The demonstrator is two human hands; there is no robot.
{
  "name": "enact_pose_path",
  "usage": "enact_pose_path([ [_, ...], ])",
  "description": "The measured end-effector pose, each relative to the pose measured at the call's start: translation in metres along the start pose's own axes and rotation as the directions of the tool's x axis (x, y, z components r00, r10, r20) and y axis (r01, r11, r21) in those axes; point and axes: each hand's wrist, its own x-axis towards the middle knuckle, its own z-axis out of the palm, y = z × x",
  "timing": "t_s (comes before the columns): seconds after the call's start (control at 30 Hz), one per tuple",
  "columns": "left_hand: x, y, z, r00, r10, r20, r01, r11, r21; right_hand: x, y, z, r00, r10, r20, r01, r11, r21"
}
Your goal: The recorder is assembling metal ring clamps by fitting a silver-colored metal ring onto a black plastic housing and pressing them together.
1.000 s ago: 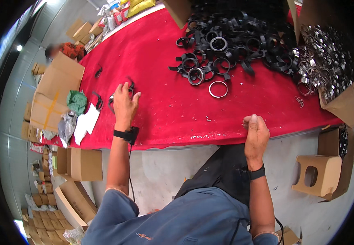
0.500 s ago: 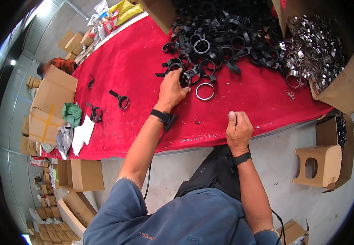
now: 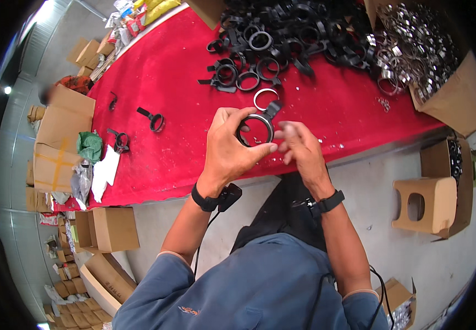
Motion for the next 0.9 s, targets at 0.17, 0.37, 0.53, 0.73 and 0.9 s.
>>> enact_pose_path([
  [0.17, -0.027, 0.019, 0.003, 0.991, -0.080, 0.104, 0.101, 0.971, -0.215, -0.016, 0.004, -0.012, 0.992, 0.008, 0.129, -0.004, 1.000, -0.028],
  [0.37, -0.044, 0.006, -0.004, 0.919, -0.311, 0.243, 0.393, 0.666, -0.635, -0.033, -0.003, -0.013, 0.991, 0.041, 0.130, -0.050, 0.997, 0.064],
  [0.53, -0.047, -0.008, -0.012, 0.799, -0.368, 0.476, 0.597, 0.385, -0.703, -0.043, -0.014, -0.007, 0.989, 0.080, 0.125, -0.096, 0.988, 0.125],
  [0.73, -0.056, -0.026, -0.009, 0.752, -0.247, 0.611, 0.644, 0.075, -0.761, -0.041, -0.015, -0.003, 0.983, 0.101, 0.153, -0.121, 0.985, 0.124],
  [0.9, -0.062, -0.028, -0.003, 0.803, -0.199, 0.562, 0.582, 0.057, -0.811, -0.048, -0.019, -0.002, 0.983, 0.058, 0.176, -0.057, 0.998, -0.011],
])
